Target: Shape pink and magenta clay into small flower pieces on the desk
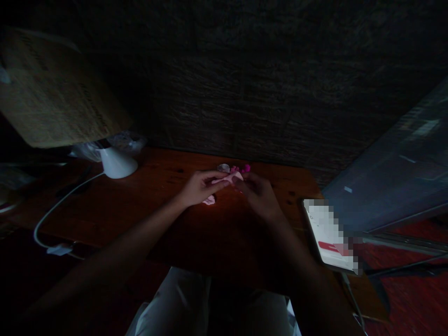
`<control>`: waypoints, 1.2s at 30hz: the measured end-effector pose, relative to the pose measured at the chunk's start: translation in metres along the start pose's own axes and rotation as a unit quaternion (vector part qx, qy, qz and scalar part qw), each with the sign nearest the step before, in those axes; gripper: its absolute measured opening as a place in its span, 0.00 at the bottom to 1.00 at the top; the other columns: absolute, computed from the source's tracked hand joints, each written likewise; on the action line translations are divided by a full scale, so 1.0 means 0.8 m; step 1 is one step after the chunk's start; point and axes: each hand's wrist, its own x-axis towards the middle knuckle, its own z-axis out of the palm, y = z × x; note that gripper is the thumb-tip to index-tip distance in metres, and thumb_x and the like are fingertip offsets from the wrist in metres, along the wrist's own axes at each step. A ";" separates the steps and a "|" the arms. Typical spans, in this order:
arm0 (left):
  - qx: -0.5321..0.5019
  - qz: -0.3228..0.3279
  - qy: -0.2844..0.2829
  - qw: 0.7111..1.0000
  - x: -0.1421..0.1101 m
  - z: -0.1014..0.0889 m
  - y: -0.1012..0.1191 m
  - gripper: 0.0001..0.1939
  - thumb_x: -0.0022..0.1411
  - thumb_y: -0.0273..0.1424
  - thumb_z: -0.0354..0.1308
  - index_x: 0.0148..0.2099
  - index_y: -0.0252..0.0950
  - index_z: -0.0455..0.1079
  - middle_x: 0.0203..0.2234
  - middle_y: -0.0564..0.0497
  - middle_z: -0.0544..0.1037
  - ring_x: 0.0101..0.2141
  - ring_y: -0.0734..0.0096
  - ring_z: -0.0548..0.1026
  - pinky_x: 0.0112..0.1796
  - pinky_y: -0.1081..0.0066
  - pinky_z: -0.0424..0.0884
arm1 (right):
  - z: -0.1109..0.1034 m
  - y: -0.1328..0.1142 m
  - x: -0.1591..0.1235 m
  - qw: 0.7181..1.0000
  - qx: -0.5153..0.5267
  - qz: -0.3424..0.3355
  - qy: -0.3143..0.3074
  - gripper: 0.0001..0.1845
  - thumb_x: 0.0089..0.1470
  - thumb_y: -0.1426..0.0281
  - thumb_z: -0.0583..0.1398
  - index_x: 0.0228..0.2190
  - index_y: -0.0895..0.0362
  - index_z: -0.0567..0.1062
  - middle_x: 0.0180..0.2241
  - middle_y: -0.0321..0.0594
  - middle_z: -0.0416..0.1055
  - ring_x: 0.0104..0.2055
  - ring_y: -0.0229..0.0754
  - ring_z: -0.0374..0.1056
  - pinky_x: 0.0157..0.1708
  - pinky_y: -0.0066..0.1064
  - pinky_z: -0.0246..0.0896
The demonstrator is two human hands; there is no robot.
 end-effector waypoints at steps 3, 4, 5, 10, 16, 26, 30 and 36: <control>-0.046 -0.030 -0.016 0.998 0.001 -0.001 0.005 0.14 0.59 0.35 0.64 0.45 0.32 0.78 0.40 0.43 0.83 0.39 0.67 0.81 0.41 0.67 0.77 | -0.003 0.004 0.002 0.999 0.032 0.012 0.001 0.20 0.50 0.52 0.66 0.34 0.56 0.80 0.34 0.40 0.80 0.35 0.42 0.75 0.42 0.36 0.70; -0.063 -0.042 -0.025 0.997 0.001 -0.002 0.007 0.15 0.59 0.36 0.64 0.46 0.32 0.78 0.41 0.42 0.83 0.39 0.67 0.81 0.39 0.68 0.78 | -0.004 0.006 0.003 0.999 0.046 0.018 0.006 0.20 0.50 0.52 0.66 0.34 0.56 0.80 0.33 0.40 0.80 0.35 0.42 0.75 0.42 0.36 0.70; -0.080 -0.057 -0.035 0.995 0.001 -0.004 0.008 0.17 0.59 0.37 0.64 0.47 0.33 0.77 0.42 0.42 0.83 0.38 0.67 0.81 0.36 0.70 0.78 | -0.005 0.008 0.004 0.998 0.060 0.025 0.013 0.19 0.49 0.52 0.67 0.34 0.56 0.80 0.33 0.40 0.80 0.35 0.42 0.76 0.41 0.35 0.71; -0.169 -0.143 -0.051 0.974 0.001 -0.012 0.009 0.21 0.60 0.38 0.63 0.54 0.37 0.75 0.39 0.44 0.83 0.31 0.70 0.80 0.27 0.74 0.75 | -0.005 0.012 0.008 0.990 0.128 0.052 0.038 0.18 0.47 0.53 0.68 0.32 0.54 0.78 0.32 0.40 0.80 0.36 0.45 0.78 0.38 0.35 0.73; -0.260 -0.109 -0.099 0.954 0.002 -0.011 0.020 0.24 0.57 0.37 0.66 0.55 0.37 0.74 0.54 0.38 0.75 0.43 0.62 0.80 0.33 0.72 0.78 | -0.005 0.009 0.011 0.981 0.183 0.052 0.045 0.13 0.47 0.57 0.67 0.28 0.53 0.76 0.33 0.42 0.80 0.42 0.50 0.78 0.43 0.40 0.75; -0.135 -0.062 0.023 0.989 0.003 0.007 0.003 0.16 0.58 0.36 0.65 0.47 0.35 0.77 0.48 0.42 0.80 0.43 0.67 0.80 0.33 0.74 0.77 | 0.007 0.007 0.003 0.973 0.226 0.053 0.012 0.11 0.44 0.62 0.70 0.31 0.52 0.80 0.39 0.38 0.80 0.44 0.46 0.76 0.49 0.39 0.72; -0.087 -0.040 0.028 0.995 0.004 0.002 0.009 0.16 0.57 0.36 0.66 0.46 0.34 0.77 0.47 0.43 0.81 0.45 0.66 0.79 0.41 0.70 0.78 | 0.009 0.012 0.003 0.975 0.217 0.053 -0.004 0.12 0.45 0.61 0.70 0.33 0.52 0.81 0.40 0.39 0.80 0.44 0.44 0.76 0.48 0.38 0.72; -0.024 0.020 0.033 0.999 0.003 -0.002 0.019 0.12 0.57 0.32 0.66 0.44 0.35 0.77 0.44 0.44 0.82 0.46 0.67 0.79 0.50 0.64 0.74 | 0.007 0.011 0.002 0.975 0.219 0.045 0.008 0.14 0.47 0.64 0.69 0.38 0.49 0.78 0.45 0.36 0.78 0.46 0.44 0.74 0.48 0.38 0.71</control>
